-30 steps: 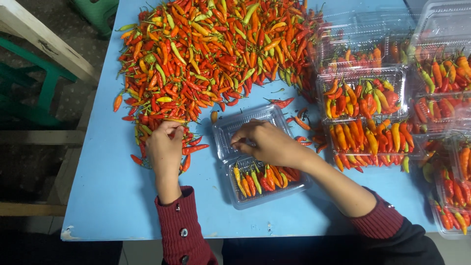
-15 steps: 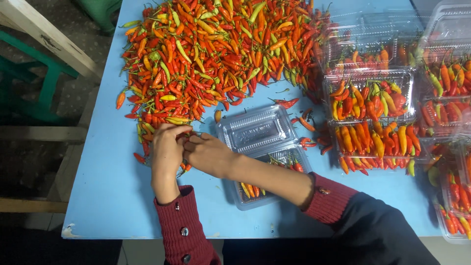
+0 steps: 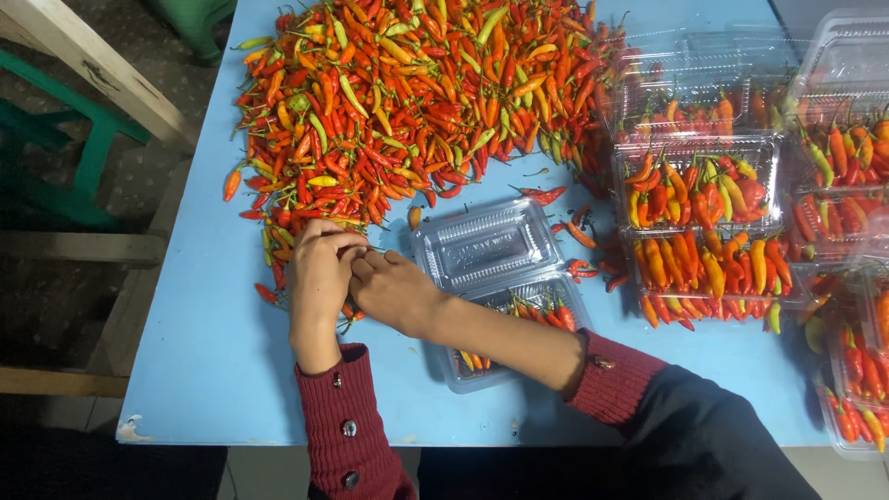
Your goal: Packing chili peppers from a large pile into small plastic containers
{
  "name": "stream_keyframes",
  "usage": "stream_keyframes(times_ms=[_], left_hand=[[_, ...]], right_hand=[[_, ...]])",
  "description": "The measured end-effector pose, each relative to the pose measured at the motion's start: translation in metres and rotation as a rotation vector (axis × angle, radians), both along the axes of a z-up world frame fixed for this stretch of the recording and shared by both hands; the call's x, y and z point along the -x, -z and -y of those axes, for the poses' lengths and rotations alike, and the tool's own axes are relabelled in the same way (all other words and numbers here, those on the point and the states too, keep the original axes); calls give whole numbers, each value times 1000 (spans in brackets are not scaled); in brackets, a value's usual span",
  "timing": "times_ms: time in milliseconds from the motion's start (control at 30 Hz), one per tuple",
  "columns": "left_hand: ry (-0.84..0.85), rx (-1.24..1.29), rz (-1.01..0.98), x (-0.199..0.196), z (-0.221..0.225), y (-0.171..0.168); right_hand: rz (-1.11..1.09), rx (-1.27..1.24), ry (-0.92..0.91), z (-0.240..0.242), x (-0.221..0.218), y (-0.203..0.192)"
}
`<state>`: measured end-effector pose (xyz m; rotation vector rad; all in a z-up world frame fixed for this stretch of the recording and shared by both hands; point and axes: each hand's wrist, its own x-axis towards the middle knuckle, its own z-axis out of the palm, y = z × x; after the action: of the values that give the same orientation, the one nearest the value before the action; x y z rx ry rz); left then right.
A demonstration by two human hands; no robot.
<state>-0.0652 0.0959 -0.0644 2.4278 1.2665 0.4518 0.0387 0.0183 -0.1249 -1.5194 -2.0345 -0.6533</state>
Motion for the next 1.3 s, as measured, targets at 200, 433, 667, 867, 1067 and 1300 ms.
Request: stream_keyframes(times_ms=[200,433,667,867,1067,1300], left_hand=[[1,62,416,-7,16,-40],[-61,261,806,-7,30,-58],[-26,427,943,-11,38,-65],[157,567,887,-39,56,-50],[408,681,712,-65,92,-42],[605,630,477,-81,132,-57]], right_hand=[[-30,57,-41,7,-4,-14],[-226,156,-249,36,-23,-58],[-788,426,-304,95,-92,-126],[-1095,596,-65,147,-160,-138],[-1070,845,66,177,-172,-133],[-878,1092,184,174,-168,-136]])
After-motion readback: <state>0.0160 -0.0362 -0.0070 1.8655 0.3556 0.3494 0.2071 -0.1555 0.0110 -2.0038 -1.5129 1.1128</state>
